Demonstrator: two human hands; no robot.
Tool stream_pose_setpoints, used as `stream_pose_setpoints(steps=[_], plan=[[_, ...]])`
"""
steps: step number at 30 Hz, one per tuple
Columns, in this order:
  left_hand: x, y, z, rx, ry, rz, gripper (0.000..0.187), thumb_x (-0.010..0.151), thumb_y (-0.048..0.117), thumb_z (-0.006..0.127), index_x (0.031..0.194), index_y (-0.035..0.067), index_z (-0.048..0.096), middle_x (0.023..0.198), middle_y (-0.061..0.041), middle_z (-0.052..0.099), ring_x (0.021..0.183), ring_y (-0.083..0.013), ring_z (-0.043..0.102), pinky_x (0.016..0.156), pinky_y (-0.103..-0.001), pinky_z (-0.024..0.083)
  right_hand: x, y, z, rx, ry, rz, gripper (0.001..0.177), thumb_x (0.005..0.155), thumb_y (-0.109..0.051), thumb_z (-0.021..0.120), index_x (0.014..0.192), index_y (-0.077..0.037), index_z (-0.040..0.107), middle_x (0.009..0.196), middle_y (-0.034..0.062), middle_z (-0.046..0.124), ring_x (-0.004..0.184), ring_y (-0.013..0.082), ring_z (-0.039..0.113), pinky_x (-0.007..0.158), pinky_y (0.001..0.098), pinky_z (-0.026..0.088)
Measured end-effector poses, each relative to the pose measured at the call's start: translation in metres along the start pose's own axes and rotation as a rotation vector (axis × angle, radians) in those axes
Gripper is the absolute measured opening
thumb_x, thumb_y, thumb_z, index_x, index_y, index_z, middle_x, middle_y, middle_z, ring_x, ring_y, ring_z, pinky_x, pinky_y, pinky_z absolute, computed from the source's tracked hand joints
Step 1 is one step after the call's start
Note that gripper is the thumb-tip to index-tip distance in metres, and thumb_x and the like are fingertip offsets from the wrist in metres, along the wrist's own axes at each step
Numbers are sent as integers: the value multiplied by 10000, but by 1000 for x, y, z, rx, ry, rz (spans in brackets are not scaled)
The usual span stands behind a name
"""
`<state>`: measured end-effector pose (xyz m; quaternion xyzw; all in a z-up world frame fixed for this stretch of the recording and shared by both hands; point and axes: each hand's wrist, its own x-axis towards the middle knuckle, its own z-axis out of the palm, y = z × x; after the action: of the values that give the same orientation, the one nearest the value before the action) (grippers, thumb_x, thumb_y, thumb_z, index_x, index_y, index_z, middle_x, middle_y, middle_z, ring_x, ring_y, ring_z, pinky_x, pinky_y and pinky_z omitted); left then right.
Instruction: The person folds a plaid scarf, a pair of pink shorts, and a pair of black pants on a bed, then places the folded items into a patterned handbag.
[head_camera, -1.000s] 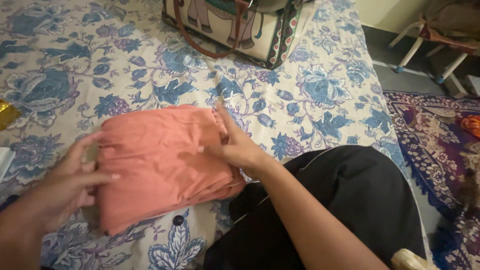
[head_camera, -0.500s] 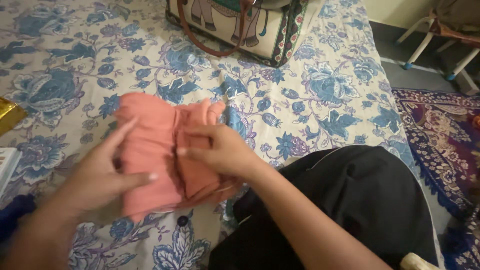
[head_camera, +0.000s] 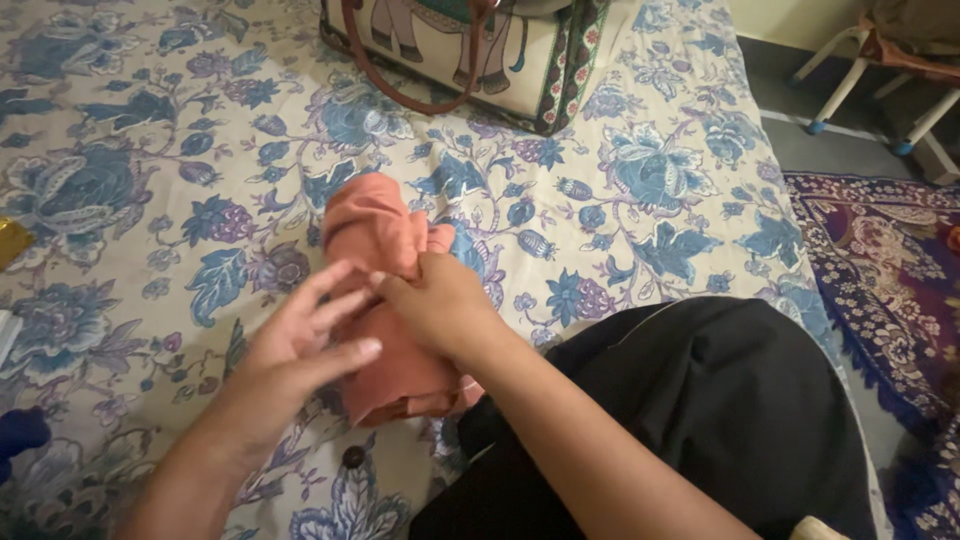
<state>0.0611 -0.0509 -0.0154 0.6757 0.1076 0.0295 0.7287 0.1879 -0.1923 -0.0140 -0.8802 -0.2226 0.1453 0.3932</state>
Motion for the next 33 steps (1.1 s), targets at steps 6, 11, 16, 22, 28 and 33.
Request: stream_pose_setpoints(steps=[6, 11, 16, 22, 28, 33], plan=[[14, 14, -6, -46, 156, 108, 560, 896, 80, 626, 1442, 40, 506, 1332, -86, 709, 1127, -121, 665, 862, -277, 522, 19, -9, -17, -8, 89, -223, 421, 870, -385, 709, 944, 29, 693, 880, 255, 720, 827, 402, 719, 738, 454, 553], [48, 36, -14, 119, 134, 251, 410, 915, 73, 627, 1323, 25, 615, 1213, -85, 745, 1073, -140, 690, 882, -295, 540, 48, -37, -68, -6, 76, -369, 399, 873, -361, 718, 966, 25, 682, 821, 249, 698, 753, 371, 698, 691, 422, 536], [97, 69, -13, 335, 129, 321, 342, 873, 36, 675, 1215, 22, 683, 1111, -102, 774, 1026, -159, 724, 903, -310, 577, 74, -52, -127, 69, 134, -519, 374, 873, -313, 703, 1093, -13, 668, 724, 190, 646, 627, 281, 609, 641, 386, 518], [184, 128, 18, 773, 311, 202, 311, 825, 156, 756, 1128, 90, 750, 1013, -82, 765, 945, -168, 769, 885, -313, 579, 100, -39, -184, 158, 352, -566, 217, 896, -219, 712, 974, -18, 682, 715, 87, 645, 646, 153, 585, 623, 339, 512], [262, 172, 66, 1011, 419, 612, 539, 732, 38, 697, 1265, 54, 617, 1267, -189, 652, 1130, -369, 631, 950, -454, 507, 116, -12, -220, 296, 582, -381, 231, 881, -190, 702, 1056, -40, 717, 701, 26, 704, 653, 69, 578, 596, 293, 511], [312, 172, 118, 1315, 283, 732, 749, 668, 28, 716, 1391, 98, 531, 1496, -169, 520, 1230, -421, 539, 916, -493, 496, 115, 14, -246, 470, 713, -256, 216, 932, -182, 699, 1007, 13, 754, 717, 28, 644, 666, 63, 526, 591, 276, 472]])
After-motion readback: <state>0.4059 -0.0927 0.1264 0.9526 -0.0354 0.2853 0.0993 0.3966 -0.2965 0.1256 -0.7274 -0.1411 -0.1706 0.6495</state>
